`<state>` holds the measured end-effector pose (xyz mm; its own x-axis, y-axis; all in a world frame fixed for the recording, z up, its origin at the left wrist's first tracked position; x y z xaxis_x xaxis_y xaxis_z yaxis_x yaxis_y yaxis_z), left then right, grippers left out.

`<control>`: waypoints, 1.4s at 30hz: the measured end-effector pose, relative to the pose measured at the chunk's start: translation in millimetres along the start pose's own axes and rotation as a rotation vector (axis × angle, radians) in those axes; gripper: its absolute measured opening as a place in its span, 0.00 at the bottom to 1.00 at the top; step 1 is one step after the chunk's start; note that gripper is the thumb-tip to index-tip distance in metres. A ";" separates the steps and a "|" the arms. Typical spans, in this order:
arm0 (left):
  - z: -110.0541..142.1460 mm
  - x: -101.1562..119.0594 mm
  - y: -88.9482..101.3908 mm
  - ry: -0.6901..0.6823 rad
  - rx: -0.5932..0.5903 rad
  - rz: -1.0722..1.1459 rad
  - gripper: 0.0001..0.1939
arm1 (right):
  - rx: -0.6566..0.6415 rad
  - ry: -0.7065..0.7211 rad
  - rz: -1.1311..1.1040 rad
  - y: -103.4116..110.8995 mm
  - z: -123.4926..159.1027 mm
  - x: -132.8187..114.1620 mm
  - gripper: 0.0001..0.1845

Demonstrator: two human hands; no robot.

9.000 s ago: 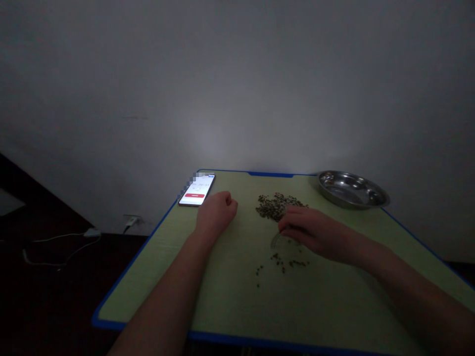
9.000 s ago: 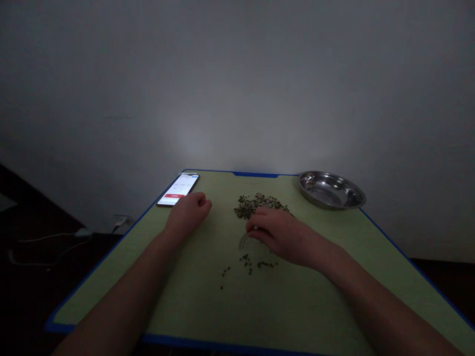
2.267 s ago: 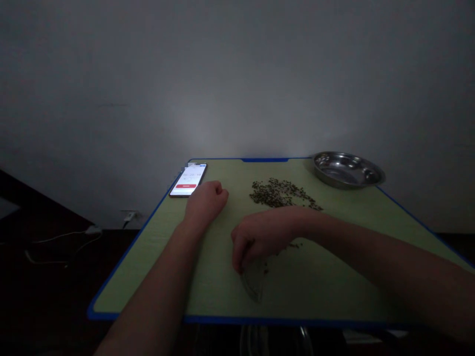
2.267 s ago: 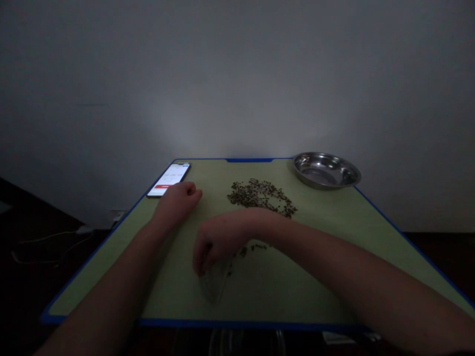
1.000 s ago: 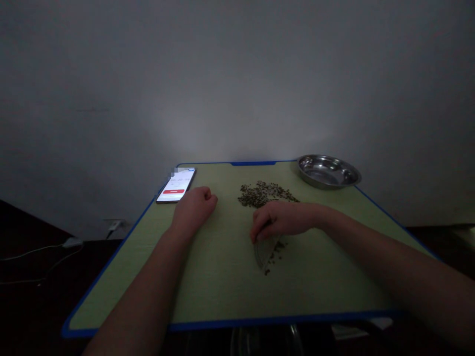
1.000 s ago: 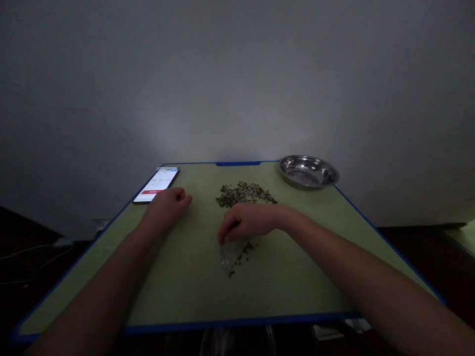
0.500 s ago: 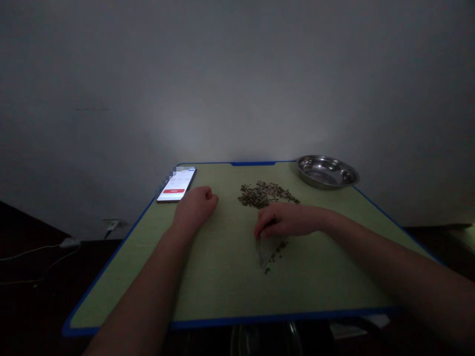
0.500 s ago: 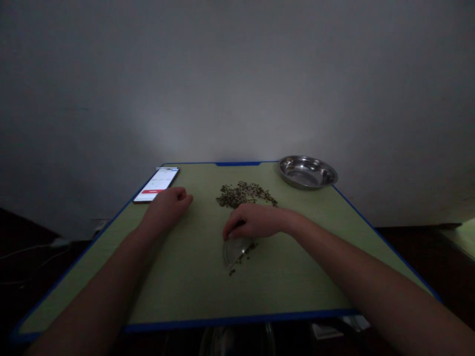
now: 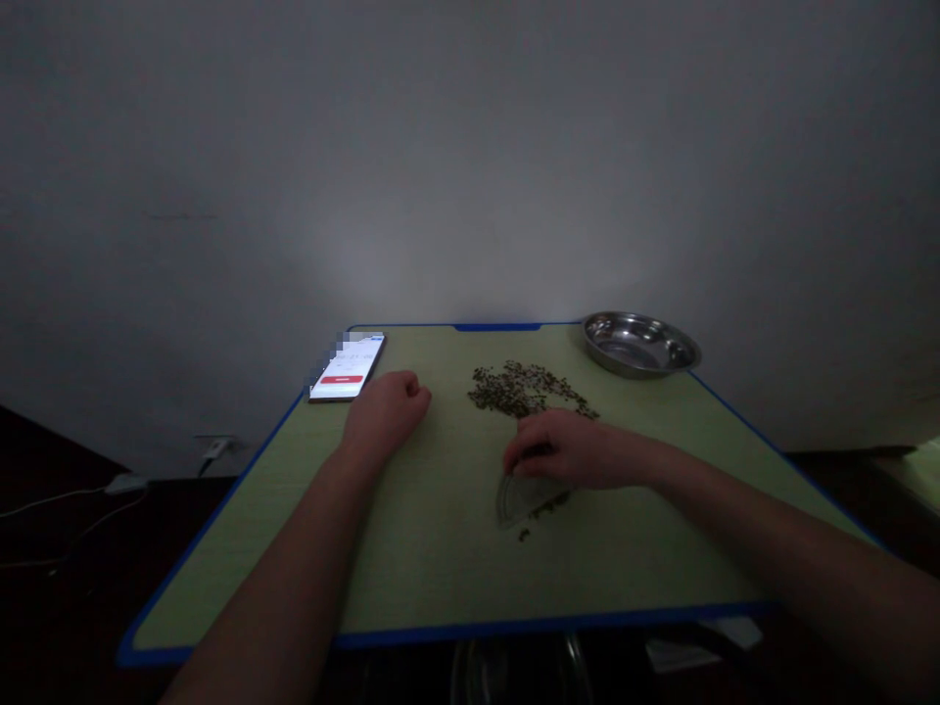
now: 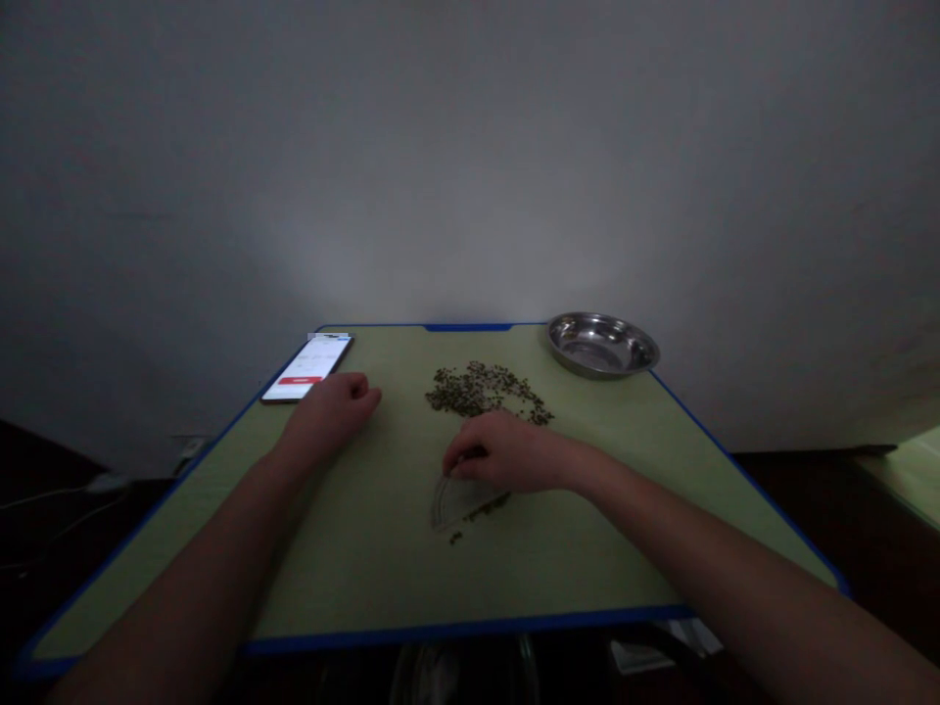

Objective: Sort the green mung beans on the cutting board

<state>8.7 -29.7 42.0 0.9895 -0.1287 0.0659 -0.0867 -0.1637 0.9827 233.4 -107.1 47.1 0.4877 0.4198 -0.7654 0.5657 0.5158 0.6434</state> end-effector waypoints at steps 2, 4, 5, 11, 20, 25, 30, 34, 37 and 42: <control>-0.3 -0.5 -1.3 -0.009 0.010 -0.005 0.10 | -0.004 0.007 -0.030 -5.7 2.7 -1.4 0.09; -0.7 -1.1 -2.7 -0.014 0.011 -0.009 0.10 | 0.007 0.005 -0.073 -8.0 6.2 -3.2 0.09; -0.9 -1.4 -3.4 -0.015 0.006 -0.009 0.10 | 0.022 -0.008 -0.096 -6.8 8.7 -4.0 0.09; -2.1 -1.4 -4.5 -0.016 -0.011 -0.006 0.11 | 0.280 -0.135 -0.079 35.0 44.7 7.3 0.11; -0.6 1.1 -4.0 -0.024 -0.006 -0.004 0.12 | 0.724 -0.438 -0.041 69.1 119.9 83.7 0.18; -2.0 -1.8 -6.5 -0.023 -0.006 0.012 0.11 | 0.651 -0.446 -0.011 54.0 111.2 84.8 0.19; -2.2 -1.7 -7.3 -0.029 -0.021 0.015 0.12 | 0.598 -0.392 -0.019 48.4 98.1 82.0 0.17; -0.8 0.6 -5.3 -0.033 -0.024 0.011 0.12 | 0.570 -0.389 -0.017 44.6 96.3 76.0 0.17; -0.4 1.6 -4.0 -0.035 -0.029 0.000 0.11 | 0.551 -0.405 -0.006 40.8 96.3 69.6 0.16; -0.8 2.5 -3.5 -0.031 -0.041 -0.017 0.12 | 0.539 -0.426 0.037 36.3 95.7 66.5 0.16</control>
<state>11.6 -28.6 38.9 0.9866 -0.1570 0.0439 -0.0641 -0.1260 0.9900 349.9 -131.9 20.9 0.6692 0.0430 -0.7418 0.7419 0.0168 0.6703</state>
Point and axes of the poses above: each hand's wrist, its own z-axis away from the middle knuckle, its own y-axis out of the back of the hand, x = y × z, the point moved 1 cm from there along -z, towards the middle knuckle, and after that the axes turned 14 degrees about -z, right-handed, at the moved point
